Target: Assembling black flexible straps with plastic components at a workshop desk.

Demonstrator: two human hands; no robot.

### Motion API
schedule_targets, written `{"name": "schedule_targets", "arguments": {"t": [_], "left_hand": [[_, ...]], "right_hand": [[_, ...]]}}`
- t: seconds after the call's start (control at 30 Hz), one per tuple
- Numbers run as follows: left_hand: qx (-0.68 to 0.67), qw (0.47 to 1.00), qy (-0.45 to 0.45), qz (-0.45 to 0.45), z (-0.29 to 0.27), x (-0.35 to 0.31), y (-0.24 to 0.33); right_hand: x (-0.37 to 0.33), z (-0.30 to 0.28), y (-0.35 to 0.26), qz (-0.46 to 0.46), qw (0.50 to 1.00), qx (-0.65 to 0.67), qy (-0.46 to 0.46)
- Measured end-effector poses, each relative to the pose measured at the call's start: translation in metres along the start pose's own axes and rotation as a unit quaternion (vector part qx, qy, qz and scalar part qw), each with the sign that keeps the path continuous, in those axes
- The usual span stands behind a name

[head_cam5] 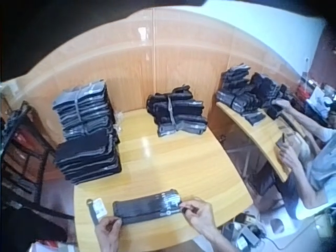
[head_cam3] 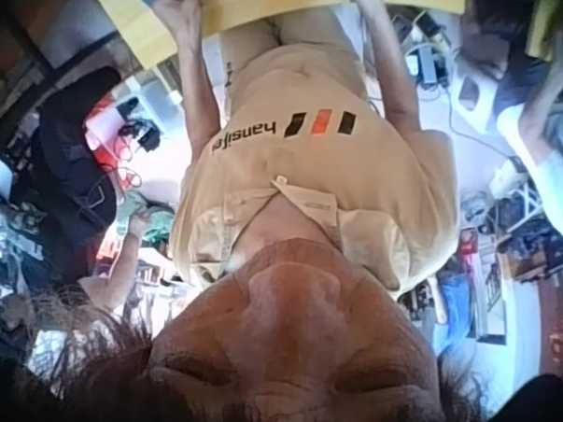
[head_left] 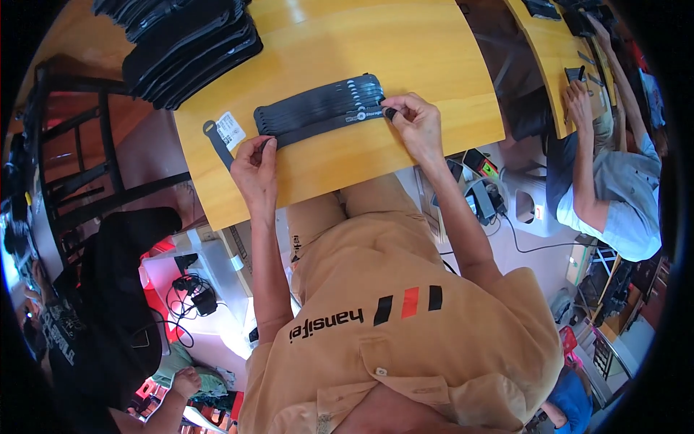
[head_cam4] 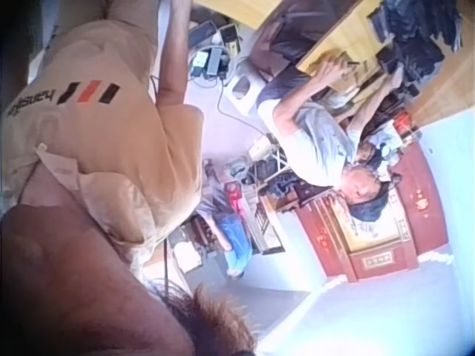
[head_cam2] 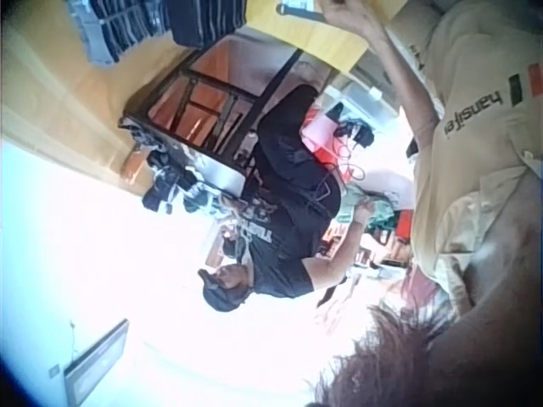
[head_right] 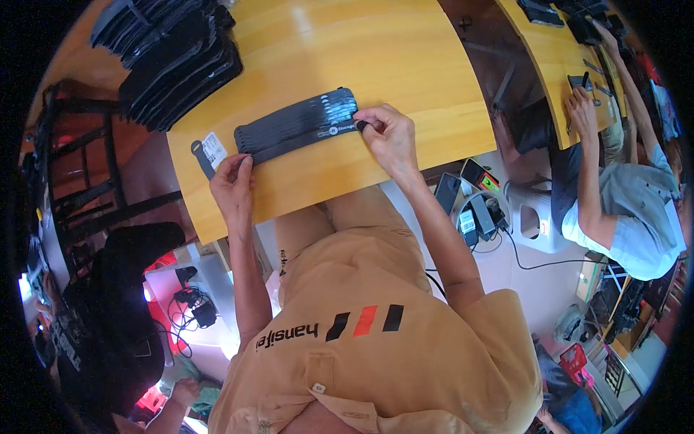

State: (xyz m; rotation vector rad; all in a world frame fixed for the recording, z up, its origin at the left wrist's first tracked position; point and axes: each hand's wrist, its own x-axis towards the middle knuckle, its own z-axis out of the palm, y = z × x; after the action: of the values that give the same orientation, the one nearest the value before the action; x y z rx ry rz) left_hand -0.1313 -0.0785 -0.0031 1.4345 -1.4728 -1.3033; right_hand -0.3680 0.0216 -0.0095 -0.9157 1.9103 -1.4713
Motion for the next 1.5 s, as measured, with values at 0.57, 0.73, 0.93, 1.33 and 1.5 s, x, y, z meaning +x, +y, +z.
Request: {"name": "schedule_targets", "arguments": {"t": [0.57, 0.73, 0.93, 1.33, 1.5], "left_hand": [[-0.045, 0.999, 0.01, -0.009, 0.0027, 0.0005, 0.0048], [-0.045, 0.999, 0.007, -0.013, 0.0022, 0.0, 0.0045], [-0.048, 0.999, 0.018, -0.019, 0.0021, 0.0016, 0.0041], [-0.049, 0.998, 0.017, -0.027, 0.0037, 0.0025, 0.0037], [-0.048, 0.999, 0.015, -0.017, 0.0037, 0.003, 0.0022]], "right_hand": [[0.0018, 0.0032, -0.0002, 0.083, 0.994, 0.074, 0.018], [0.0025, 0.0028, -0.0025, 0.095, 0.992, 0.076, 0.012], [0.0024, 0.0044, 0.001, 0.081, 0.991, 0.101, 0.014], [0.0026, 0.0036, -0.0005, 0.085, 0.994, 0.071, 0.022], [0.0028, 0.0038, 0.0015, 0.081, 0.995, 0.061, 0.019]]}}
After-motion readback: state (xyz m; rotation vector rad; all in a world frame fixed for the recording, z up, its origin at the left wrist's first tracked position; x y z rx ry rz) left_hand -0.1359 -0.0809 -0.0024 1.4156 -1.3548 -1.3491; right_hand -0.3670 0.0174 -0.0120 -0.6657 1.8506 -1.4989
